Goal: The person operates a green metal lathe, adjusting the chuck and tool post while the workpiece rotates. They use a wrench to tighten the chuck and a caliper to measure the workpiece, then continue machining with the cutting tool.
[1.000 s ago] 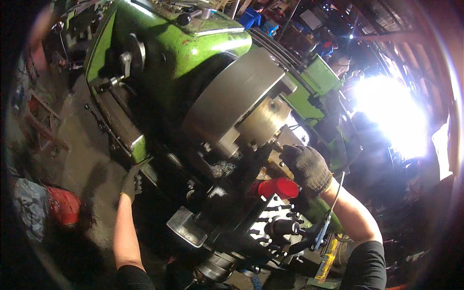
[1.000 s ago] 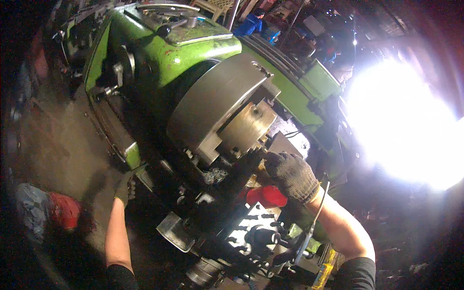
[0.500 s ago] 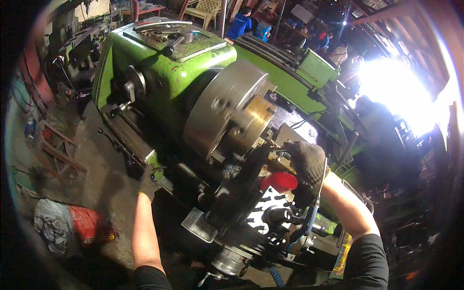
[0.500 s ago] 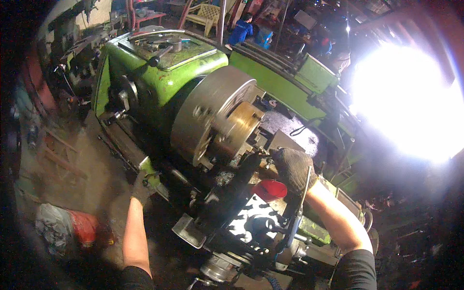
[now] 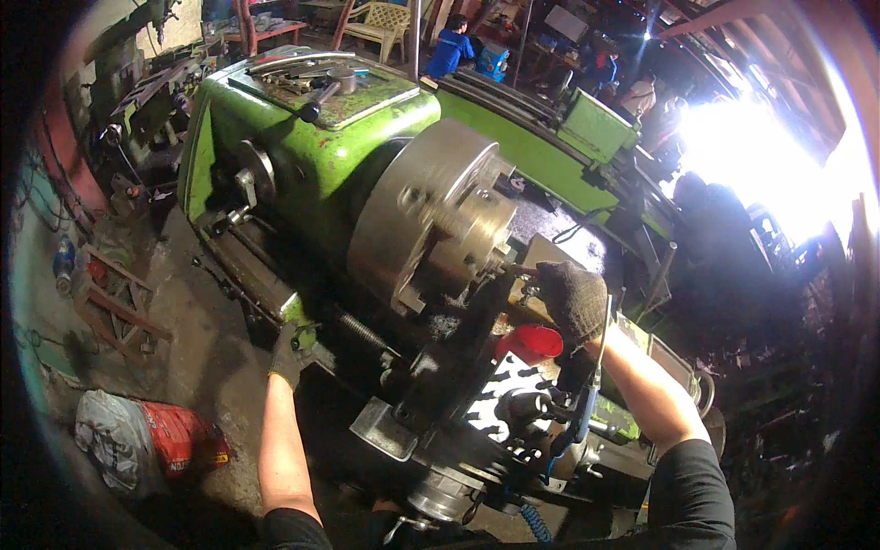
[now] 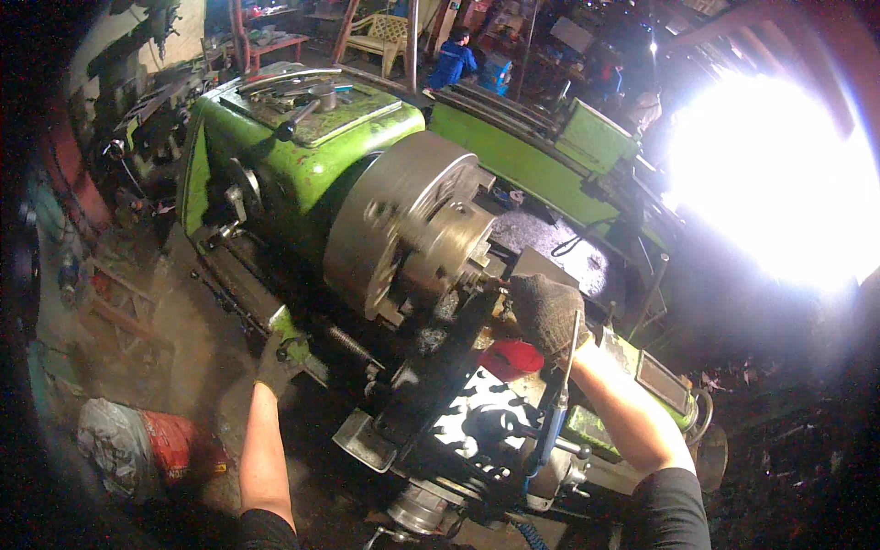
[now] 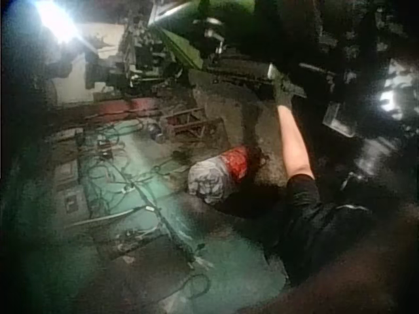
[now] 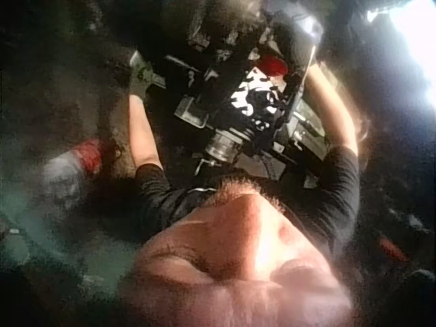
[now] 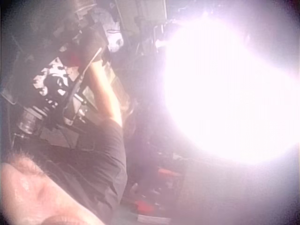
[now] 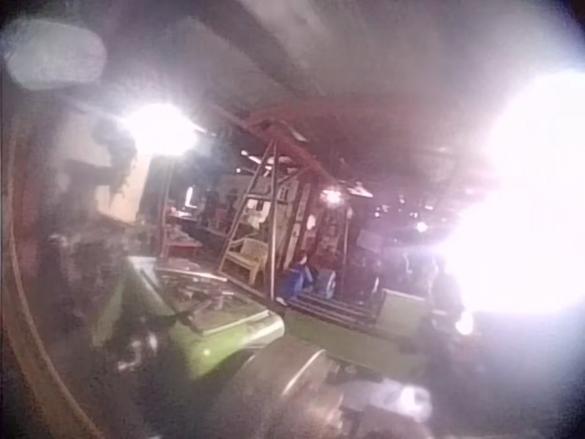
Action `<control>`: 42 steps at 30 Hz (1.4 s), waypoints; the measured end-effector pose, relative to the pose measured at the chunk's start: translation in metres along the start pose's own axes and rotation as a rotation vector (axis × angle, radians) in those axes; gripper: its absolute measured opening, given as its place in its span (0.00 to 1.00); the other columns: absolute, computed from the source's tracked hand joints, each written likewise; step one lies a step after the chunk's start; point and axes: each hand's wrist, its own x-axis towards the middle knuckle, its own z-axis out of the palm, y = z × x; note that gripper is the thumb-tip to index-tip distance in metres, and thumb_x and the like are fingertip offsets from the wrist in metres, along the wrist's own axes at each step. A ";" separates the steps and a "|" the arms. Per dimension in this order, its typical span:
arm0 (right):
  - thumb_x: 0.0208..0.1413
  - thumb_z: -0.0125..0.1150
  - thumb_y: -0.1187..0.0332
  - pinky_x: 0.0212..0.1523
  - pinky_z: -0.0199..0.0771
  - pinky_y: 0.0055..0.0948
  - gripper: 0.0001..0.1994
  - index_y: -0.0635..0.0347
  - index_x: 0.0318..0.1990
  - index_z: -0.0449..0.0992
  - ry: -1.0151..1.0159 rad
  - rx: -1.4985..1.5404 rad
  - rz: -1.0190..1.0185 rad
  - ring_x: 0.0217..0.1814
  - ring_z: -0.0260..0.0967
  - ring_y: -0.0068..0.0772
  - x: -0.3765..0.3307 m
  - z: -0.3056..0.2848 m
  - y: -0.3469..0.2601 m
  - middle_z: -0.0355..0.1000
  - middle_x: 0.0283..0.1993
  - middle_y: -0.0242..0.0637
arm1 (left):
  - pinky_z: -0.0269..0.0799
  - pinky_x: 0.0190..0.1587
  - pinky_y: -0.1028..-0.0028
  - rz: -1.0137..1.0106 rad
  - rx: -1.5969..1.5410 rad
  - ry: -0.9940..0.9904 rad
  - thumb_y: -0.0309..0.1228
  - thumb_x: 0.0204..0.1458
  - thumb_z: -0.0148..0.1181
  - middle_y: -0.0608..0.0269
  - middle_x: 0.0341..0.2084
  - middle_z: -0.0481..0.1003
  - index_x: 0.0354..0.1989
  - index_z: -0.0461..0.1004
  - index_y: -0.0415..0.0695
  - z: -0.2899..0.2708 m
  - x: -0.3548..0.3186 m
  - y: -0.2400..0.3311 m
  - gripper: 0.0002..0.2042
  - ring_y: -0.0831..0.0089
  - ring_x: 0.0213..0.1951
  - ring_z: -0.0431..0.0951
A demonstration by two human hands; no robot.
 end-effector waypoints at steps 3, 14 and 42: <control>0.55 0.77 0.49 0.35 0.84 0.50 0.19 0.53 0.45 0.87 -0.026 0.070 -0.019 0.37 0.85 0.54 -0.002 -0.004 -0.005 0.83 0.34 0.46 | 0.85 0.48 0.56 0.015 0.009 -0.001 0.58 0.64 0.67 0.62 0.58 0.81 0.69 0.75 0.56 -0.007 0.004 -0.004 0.31 0.60 0.53 0.84; 0.59 0.74 0.51 0.31 0.82 0.50 0.20 0.50 0.54 0.86 -0.145 0.035 -0.095 0.31 0.84 0.53 -0.006 0.017 -0.016 0.81 0.30 0.46 | 0.83 0.55 0.54 0.041 -0.003 -0.035 0.60 0.62 0.68 0.58 0.64 0.76 0.74 0.72 0.56 0.003 -0.010 0.002 0.35 0.56 0.55 0.81; 0.63 0.64 0.65 0.46 0.86 0.54 0.11 0.56 0.48 0.88 0.044 0.125 0.230 0.45 0.86 0.57 -0.007 -0.016 0.028 0.85 0.45 0.49 | 0.72 0.67 0.56 0.085 0.028 -0.177 0.54 0.65 0.67 0.62 0.71 0.71 0.79 0.67 0.54 -0.010 -0.003 0.011 0.37 0.56 0.67 0.75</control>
